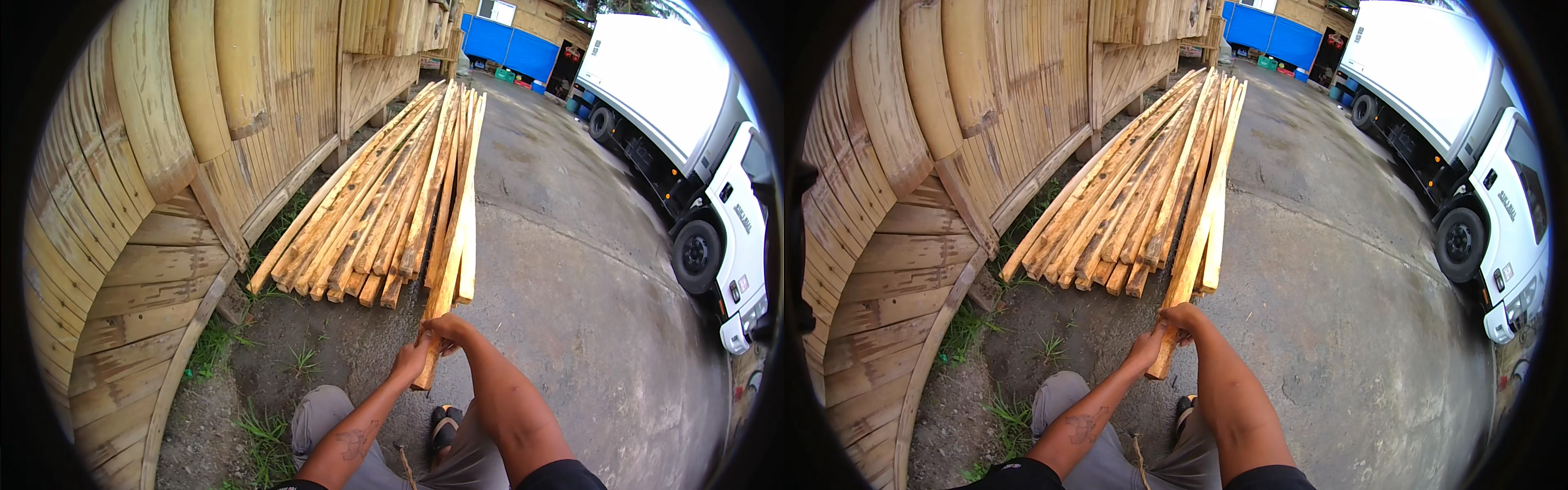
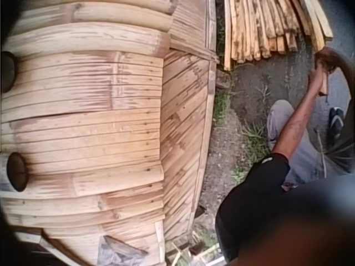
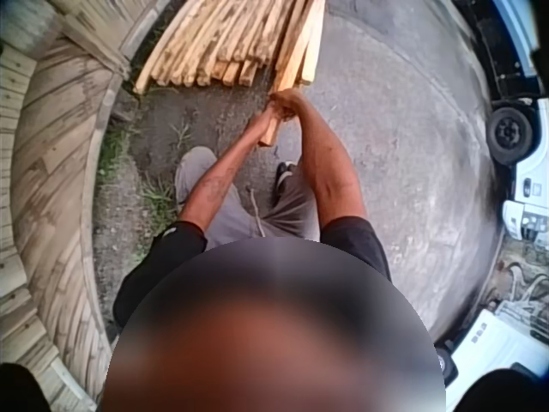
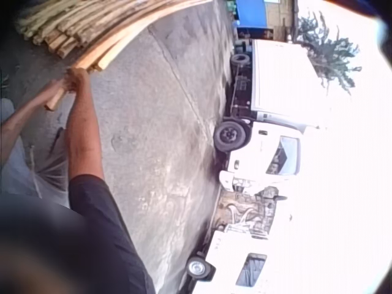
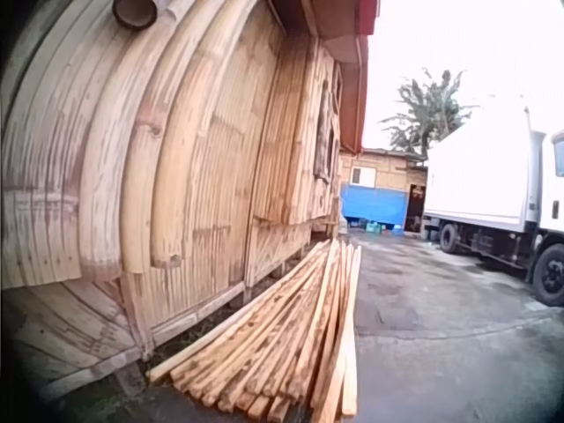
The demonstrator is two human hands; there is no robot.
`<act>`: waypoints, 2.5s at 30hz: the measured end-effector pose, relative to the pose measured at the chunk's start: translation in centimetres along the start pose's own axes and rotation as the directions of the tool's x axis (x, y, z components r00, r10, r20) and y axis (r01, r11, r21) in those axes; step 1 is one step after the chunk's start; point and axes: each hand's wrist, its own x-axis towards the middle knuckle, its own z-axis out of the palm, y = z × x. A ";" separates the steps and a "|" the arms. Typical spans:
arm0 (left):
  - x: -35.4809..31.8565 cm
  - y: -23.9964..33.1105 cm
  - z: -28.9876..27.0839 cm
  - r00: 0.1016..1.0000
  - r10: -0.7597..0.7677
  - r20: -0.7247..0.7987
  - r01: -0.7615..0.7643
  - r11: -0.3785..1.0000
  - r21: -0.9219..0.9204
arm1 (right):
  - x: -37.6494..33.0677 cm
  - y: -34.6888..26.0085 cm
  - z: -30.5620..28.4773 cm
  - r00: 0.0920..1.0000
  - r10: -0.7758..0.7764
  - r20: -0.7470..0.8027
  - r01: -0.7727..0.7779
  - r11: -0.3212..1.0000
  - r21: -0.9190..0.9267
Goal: The person hammers nails into wooden planks to assemble a rectangular frame, then retrieves another plank from a stack and measures it with a tape measure.
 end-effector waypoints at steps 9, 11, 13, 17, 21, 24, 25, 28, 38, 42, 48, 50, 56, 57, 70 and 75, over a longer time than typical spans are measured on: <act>0.0 -0.1 0.0 1.000 -0.006 -0.005 0.006 1.000 -0.005 | -0.7 -0.3 0.0 1.000 -0.002 -0.013 0.002 1.000 -0.025; 0.1 -0.2 0.1 1.000 0.009 -0.008 -0.009 1.000 -0.006 | -1.0 -0.4 0.1 1.000 -0.006 -0.014 0.005 1.000 -0.029; 0.1 -0.2 0.1 1.000 -0.005 -0.003 0.005 1.000 -0.002 | -1.2 -0.4 0.1 1.000 -0.010 -0.020 0.010 0.999 -0.032; 0.1 -0.4 0.1 1.000 0.009 0.017 -0.008 0.999 -0.032 | -1.4 -0.1 0.1 0.999 -0.033 -0.026 0.032 0.999 -0.014; -0.2 -0.6 0.2 0.998 0.058 0.033 -0.053 0.988 -0.145 | -1.2 0.1 0.2 0.999 -0.018 -0.030 0.016 0.999 -0.035; -0.4 -0.9 0.2 0.996 0.062 0.066 -0.043 0.966 -0.255 | -1.3 0.0 0.2 0.999 -0.040 -0.023 0.038 0.997 -0.066; -0.4 -1.1 0.2 0.996 0.038 0.086 -0.013 0.961 -0.276 | -1.5 -0.1 0.2 0.999 -0.022 -0.027 0.020 0.997 -0.080; -0.2 -1.3 0.2 0.989 0.099 0.109 -0.061 0.949 -0.309 | -2.1 -0.6 0.0 0.999 -0.032 -0.020 0.030 0.995 -0.093; 0.8 -1.8 0.2 0.983 0.170 0.066 -0.166 0.984 -0.062 | -2.7 -0.7 0.0 0.995 -0.058 -0.076 0.049 0.993 -0.110; 0.9 -2.1 0.3 0.980 0.178 0.093 -0.160 0.972 -0.171 | -1.8 -0.4 0.1 0.996 -0.079 -0.040 0.072 0.985 -0.156; 0.4 -1.7 0.0 0.986 0.145 0.081 -0.134 0.982 -0.132 | -1.9 -0.6 0.0 0.998 -0.052 -0.034 0.045 0.983 -0.178; 0.3 -1.4 -0.1 0.988 0.134 0.074 -0.125 0.986 -0.113 | -2.2 -0.7 0.0 0.996 -0.089 -0.018 0.083 0.976 -0.203; 0.1 -1.4 0.0 0.990 0.124 0.071 -0.113 0.983 -0.145 | -2.4 -0.7 0.0 0.996 -0.065 -0.055 0.056 0.987 -0.152; 0.2 -1.4 0.1 0.988 0.135 0.077 -0.120 0.977 -0.173 | -2.4 -0.6 0.0 0.997 -0.065 -0.051 0.056 0.986 -0.155; 1.3 -2.4 0.5 0.983 0.151 0.103 -0.126 0.968 -0.216 | -1.7 -0.5 0.1 0.996 -0.047 -0.077 0.030 0.977 -0.213; 0.7 -1.8 0.2 0.985 0.139 0.103 -0.117 0.974 -0.195 | -1.8 -0.6 0.0 0.998 -0.061 -0.030 0.054 0.981 -0.187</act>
